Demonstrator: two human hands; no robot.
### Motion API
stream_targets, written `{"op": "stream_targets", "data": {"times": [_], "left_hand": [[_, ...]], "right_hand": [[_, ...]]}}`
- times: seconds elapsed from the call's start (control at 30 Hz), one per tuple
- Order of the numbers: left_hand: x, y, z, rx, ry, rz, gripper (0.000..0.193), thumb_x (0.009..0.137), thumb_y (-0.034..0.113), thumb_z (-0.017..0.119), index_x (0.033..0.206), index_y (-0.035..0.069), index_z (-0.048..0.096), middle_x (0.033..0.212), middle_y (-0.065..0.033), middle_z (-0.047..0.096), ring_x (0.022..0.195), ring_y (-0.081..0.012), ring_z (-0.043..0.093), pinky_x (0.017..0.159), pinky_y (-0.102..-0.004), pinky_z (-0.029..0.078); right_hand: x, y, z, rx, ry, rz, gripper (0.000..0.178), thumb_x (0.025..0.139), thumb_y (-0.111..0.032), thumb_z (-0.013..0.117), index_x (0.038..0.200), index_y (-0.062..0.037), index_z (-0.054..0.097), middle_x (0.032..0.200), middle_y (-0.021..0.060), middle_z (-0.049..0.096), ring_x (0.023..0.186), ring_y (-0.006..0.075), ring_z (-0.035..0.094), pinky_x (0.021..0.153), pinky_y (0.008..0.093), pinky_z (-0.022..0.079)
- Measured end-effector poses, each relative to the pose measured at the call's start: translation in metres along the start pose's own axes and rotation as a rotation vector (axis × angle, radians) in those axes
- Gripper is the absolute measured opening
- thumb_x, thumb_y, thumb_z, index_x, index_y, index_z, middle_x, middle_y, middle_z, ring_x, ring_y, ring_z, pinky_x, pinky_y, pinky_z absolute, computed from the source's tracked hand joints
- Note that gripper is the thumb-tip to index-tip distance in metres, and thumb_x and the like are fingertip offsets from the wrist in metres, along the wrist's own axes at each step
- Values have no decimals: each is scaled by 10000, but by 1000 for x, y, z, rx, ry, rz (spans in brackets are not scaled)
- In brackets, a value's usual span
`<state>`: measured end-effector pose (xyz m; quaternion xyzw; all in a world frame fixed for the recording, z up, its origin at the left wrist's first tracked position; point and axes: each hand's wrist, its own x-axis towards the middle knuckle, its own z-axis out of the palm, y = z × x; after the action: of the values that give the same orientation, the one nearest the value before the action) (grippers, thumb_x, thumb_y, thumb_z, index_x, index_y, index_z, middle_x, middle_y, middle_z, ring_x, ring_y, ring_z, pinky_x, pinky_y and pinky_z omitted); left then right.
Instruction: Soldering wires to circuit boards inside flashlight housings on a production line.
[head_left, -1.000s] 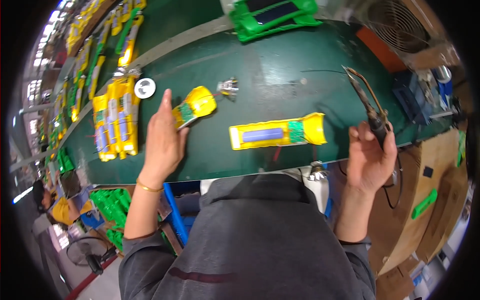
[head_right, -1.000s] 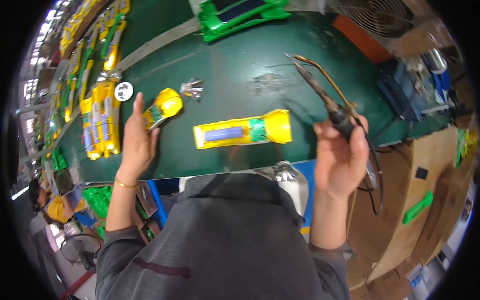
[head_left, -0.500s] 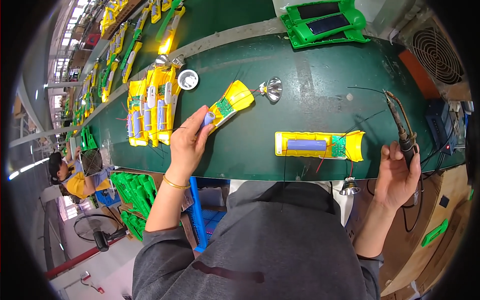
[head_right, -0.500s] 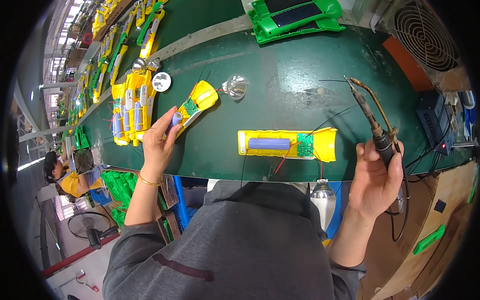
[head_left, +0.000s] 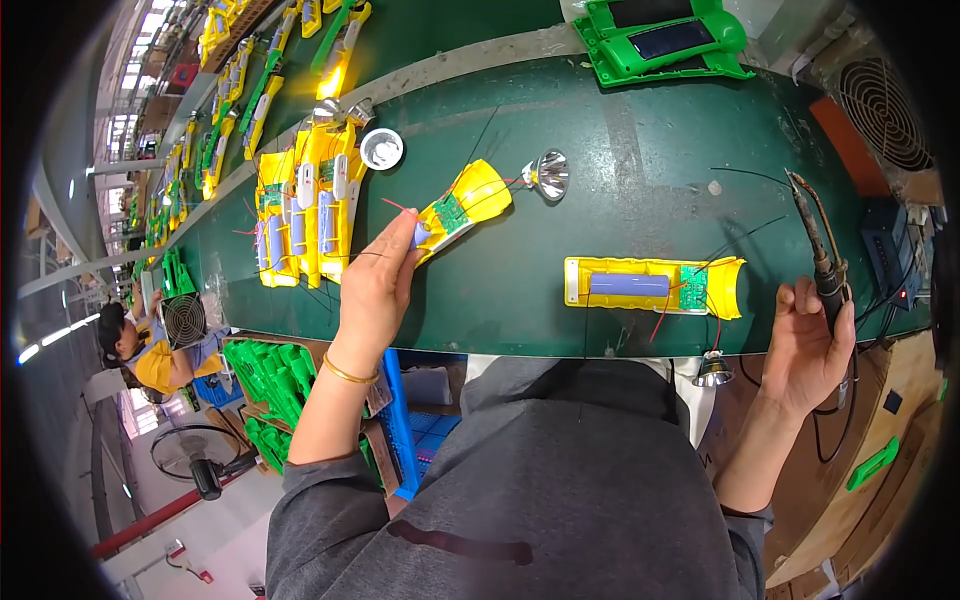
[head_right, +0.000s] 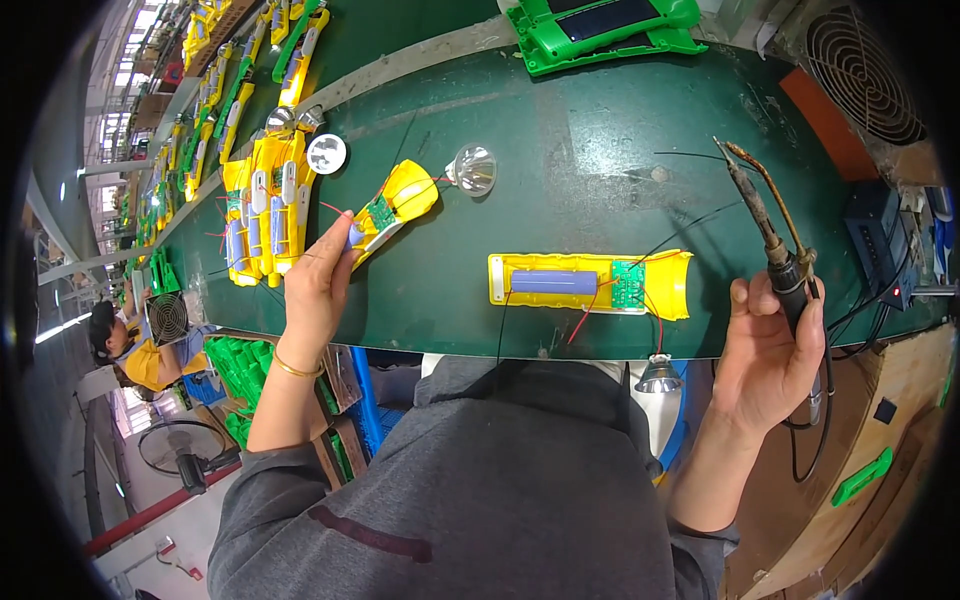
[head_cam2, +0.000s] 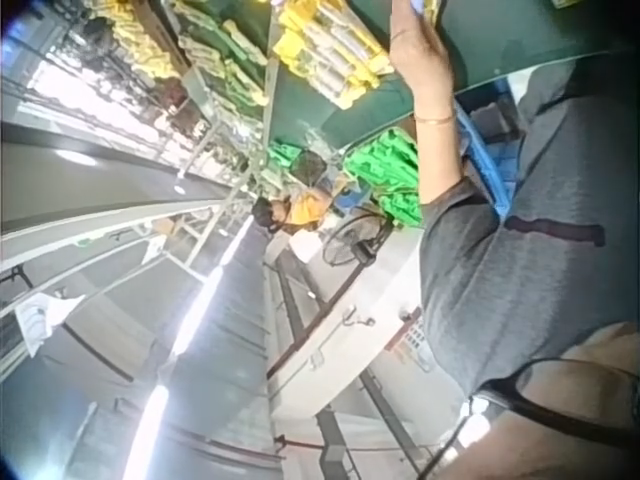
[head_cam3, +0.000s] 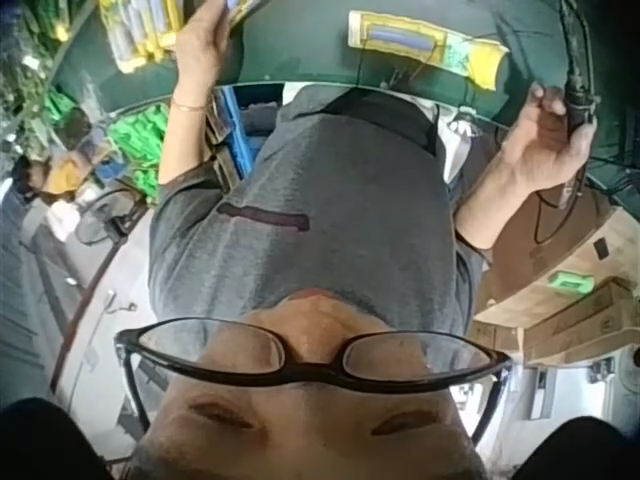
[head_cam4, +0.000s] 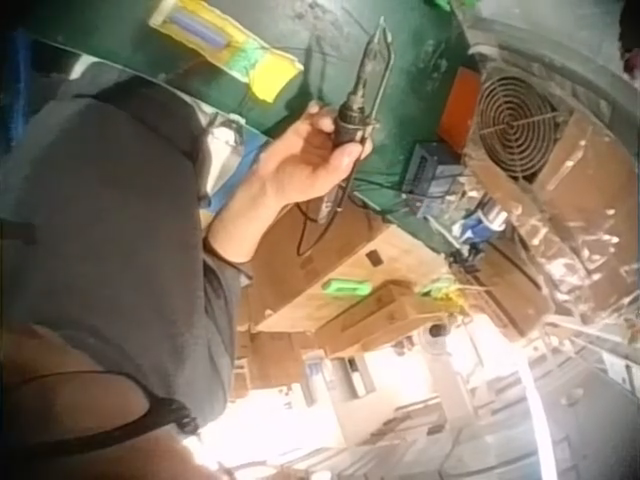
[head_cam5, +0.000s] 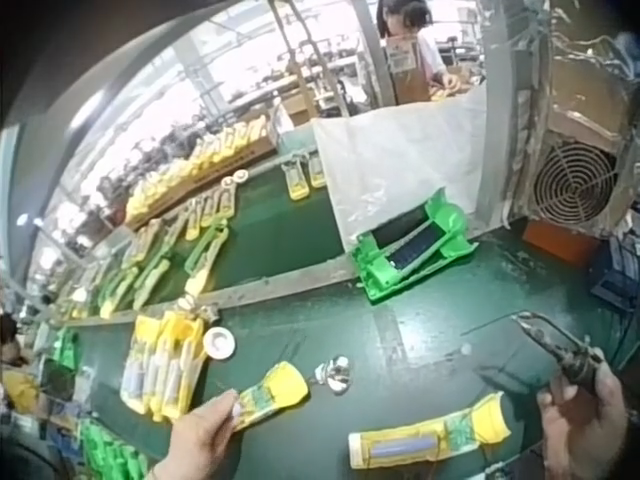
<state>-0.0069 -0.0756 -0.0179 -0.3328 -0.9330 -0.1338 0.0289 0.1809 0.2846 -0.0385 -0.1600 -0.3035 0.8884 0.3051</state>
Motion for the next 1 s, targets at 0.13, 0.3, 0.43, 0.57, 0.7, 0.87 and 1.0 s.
{"op": "stream_targets", "data": {"times": [0.13,0.3,0.43,0.57,0.7,0.87,1.0], "left_hand": [[-8,-1,1,-6,-115,-35,499,827,-67,569,1313,0,474,1293,-181,543,1134,-328,569,938,-377,467],[-11,5,13,120,-71,112,761,776,-53,596,1431,-26,211,1425,-254,338,1293,-428,360,1044,-481,333],[-6,-24,13,218,-21,73,667,796,-52,577,1400,-20,295,1329,-258,431,1216,-416,437,1005,-457,375],[11,9,16,239,131,6,594,820,-15,580,1370,-30,356,1354,-252,412,1266,-407,393,1040,-448,342],[17,110,12,-176,-149,335,649,751,81,677,1333,-26,410,1348,-219,421,1256,-403,402,1038,-457,345],[48,159,63,-429,124,534,257,662,94,725,917,80,689,993,-50,616,882,-242,563,745,-362,434],[49,163,71,-557,101,496,197,656,83,729,850,88,702,879,-19,646,807,-215,579,688,-326,438]], "right_hand": [[0,-2,-3,-14,39,-8,273,960,-224,481,1064,1,595,833,74,570,832,170,449,831,354,385],[1,-5,-1,-19,14,-32,271,951,-220,494,1069,5,588,835,65,557,826,168,448,826,350,383],[1,-3,4,-9,41,-57,238,941,-232,509,1035,-32,599,841,56,566,814,165,450,809,360,376],[-1,0,5,6,-26,-22,263,935,-248,517,1102,-57,584,964,52,610,816,165,469,773,362,414],[-6,3,15,-144,-118,-20,259,935,-245,503,1114,-60,529,1038,95,601,836,164,506,875,411,431],[16,25,0,-167,-108,-71,214,919,-226,549,1030,-43,539,957,75,597,814,162,496,900,372,380],[-3,41,6,-83,-11,13,241,909,-251,542,1012,-34,519,925,74,590,812,160,488,898,344,374]]}}
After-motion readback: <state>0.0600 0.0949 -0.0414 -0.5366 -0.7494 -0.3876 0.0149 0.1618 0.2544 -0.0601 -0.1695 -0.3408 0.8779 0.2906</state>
